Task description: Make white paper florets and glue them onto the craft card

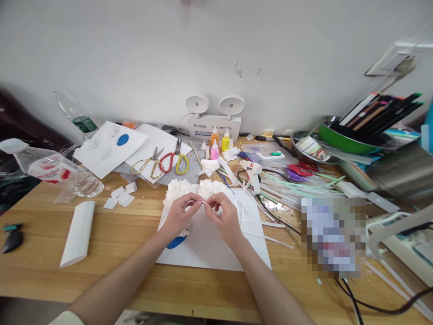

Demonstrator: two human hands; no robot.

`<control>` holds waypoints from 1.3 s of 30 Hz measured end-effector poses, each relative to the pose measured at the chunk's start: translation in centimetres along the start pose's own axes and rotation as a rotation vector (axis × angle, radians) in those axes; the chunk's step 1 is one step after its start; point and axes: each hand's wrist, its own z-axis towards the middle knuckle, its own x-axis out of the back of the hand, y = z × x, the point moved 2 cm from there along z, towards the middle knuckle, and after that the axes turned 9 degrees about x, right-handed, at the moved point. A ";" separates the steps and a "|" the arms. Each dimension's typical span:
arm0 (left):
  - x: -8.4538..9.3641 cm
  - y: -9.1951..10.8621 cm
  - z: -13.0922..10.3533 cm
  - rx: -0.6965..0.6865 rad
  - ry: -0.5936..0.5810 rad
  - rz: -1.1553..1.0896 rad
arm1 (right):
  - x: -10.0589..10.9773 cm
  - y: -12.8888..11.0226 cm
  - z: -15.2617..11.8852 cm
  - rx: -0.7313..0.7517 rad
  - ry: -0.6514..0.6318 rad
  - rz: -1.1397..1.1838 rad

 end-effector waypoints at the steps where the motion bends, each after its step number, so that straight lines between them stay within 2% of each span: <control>1: 0.0 -0.1 0.0 -0.001 -0.007 -0.004 | -0.1 0.1 0.0 -0.007 -0.027 0.023; 4: -0.1 0.0 0.0 -0.010 -0.025 -0.005 | -0.2 0.1 0.0 -0.021 -0.080 0.059; 7: -0.1 0.2 -0.1 -0.023 -0.025 0.004 | -0.3 0.1 0.0 -0.028 -0.076 0.064; 18: -0.1 0.4 -0.2 -0.061 -0.037 0.009 | 0.0 0.1 0.0 -0.028 0.027 0.011; 26: -0.3 0.3 -0.4 -0.065 -0.047 -0.023 | -0.1 0.1 -0.3 -0.108 0.121 0.004; 28: -0.3 0.3 -0.4 -0.059 -0.052 -0.035 | -0.2 0.2 -0.3 -0.079 0.146 -0.005; 34: -0.4 0.2 -0.3 -0.039 -0.067 -0.031 | -0.1 -0.1 -0.4 0.138 0.212 -0.131; 36: -0.4 0.3 -0.3 -0.037 -0.074 -0.024 | 0.0 -0.1 -0.4 0.143 0.215 -0.146; 39: -0.2 0.3 -0.3 -0.010 -0.044 -0.023 | 0.0 -0.1 -0.2 0.078 0.151 -0.111</control>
